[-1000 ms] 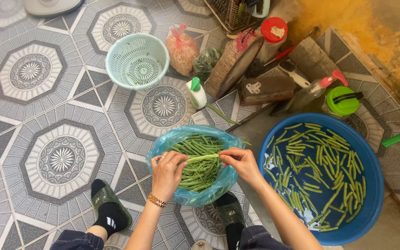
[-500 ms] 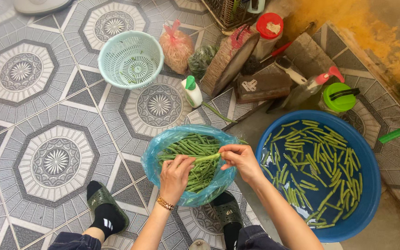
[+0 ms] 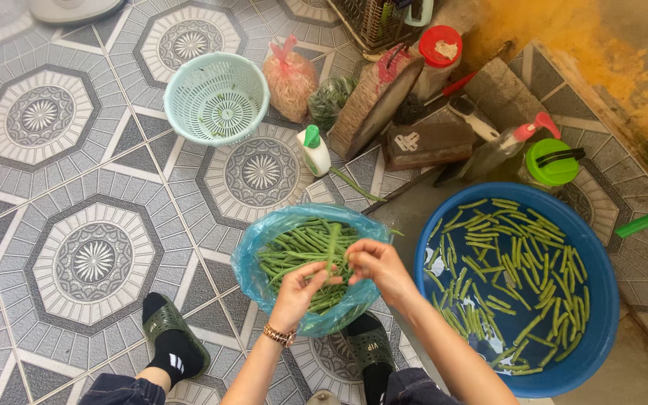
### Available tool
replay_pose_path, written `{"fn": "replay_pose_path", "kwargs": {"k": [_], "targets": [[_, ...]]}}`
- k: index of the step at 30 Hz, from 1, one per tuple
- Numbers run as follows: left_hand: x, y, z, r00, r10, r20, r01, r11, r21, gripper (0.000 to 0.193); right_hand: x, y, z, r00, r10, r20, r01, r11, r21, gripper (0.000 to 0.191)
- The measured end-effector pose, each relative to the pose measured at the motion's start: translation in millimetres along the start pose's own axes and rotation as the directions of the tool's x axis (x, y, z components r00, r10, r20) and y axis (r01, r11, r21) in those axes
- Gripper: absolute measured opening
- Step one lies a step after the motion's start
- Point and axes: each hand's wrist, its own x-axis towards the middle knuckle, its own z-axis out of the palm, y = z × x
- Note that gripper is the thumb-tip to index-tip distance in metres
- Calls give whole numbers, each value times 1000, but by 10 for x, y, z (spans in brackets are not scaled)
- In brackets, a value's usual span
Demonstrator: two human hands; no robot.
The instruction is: The person sits on a tiled floor and trims the tip ends off green beans one at a time, snapping off the stem ends by hand. The trimmed beans are dropped into a plastic-lined bag while untrimmed beans soak in a blue water-filled basin beside them.
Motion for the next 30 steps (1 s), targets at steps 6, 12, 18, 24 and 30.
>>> {"fn": "replay_pose_path", "kwargs": {"k": [6,12,18,24,30], "targets": [[93,131,-220,974,18,-225,-51,989,-141,30,-104,252,-71,971,200,131,-128,897,-423,11],[73,63,-134,981,60,-182,-87,985,-147,28,-36,118,-165,991,-130,19,131,967,-219,21],[15,10,63,986,-98,-136,54,954,-296,33,5,31,221,977,-193,88,212,857,-470,15],[-182,564,66,941,246,-233,109,433,895,22,-59,60,45,817,-510,269,467,312,-827,12],[-118,554,87,802,589,98,-364,352,862,22,-134,45,139,893,-409,189,407,550,-730,10]]}}
